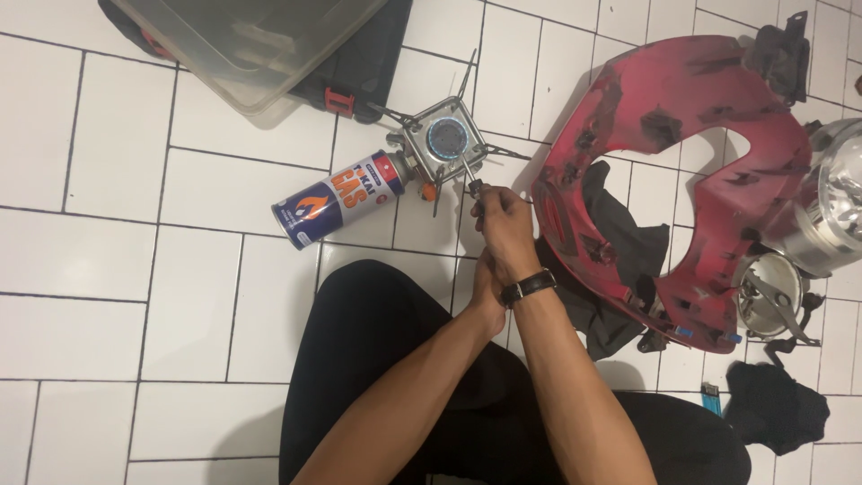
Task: Repairing a damaged red motorcycle fairing by heating and joining plastic components.
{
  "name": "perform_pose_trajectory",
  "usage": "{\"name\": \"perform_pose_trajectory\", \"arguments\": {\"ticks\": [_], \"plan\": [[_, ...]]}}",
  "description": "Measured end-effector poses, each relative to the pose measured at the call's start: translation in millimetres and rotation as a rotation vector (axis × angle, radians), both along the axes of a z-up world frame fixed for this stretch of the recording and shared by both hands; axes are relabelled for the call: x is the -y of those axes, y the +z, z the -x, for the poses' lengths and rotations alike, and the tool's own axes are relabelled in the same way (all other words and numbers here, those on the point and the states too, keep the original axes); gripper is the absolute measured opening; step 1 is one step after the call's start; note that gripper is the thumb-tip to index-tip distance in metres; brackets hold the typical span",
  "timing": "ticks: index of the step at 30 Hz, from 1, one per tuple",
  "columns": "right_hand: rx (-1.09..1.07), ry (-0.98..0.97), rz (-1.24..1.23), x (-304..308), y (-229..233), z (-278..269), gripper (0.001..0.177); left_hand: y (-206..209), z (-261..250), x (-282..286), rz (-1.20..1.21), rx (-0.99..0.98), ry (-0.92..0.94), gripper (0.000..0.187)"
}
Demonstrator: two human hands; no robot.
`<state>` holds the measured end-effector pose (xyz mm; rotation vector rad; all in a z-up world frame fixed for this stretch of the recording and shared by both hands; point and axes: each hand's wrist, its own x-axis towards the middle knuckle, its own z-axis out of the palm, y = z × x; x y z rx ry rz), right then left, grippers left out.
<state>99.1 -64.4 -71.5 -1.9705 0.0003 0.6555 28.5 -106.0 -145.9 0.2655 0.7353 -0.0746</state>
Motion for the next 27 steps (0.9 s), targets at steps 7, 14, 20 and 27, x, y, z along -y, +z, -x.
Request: {"name": "perform_pose_trajectory", "arguments": {"ticks": [7,14,20,27], "plan": [[0.011,0.007,-0.019,1,-1,0,0.030,3,0,-1,0.029,-0.009,-0.006,0.037],[-0.014,-0.012,-0.035,0,2,2,0.031,5,1,-2,-0.009,-0.020,-0.033,0.040],[0.059,0.001,-0.010,4,-8,0,0.031,-30,-6,15,0.104,-0.017,0.060,0.043],[0.066,0.029,-0.037,8,-12,0,0.031,-69,-8,31,0.090,-0.043,0.050,0.043]]}}
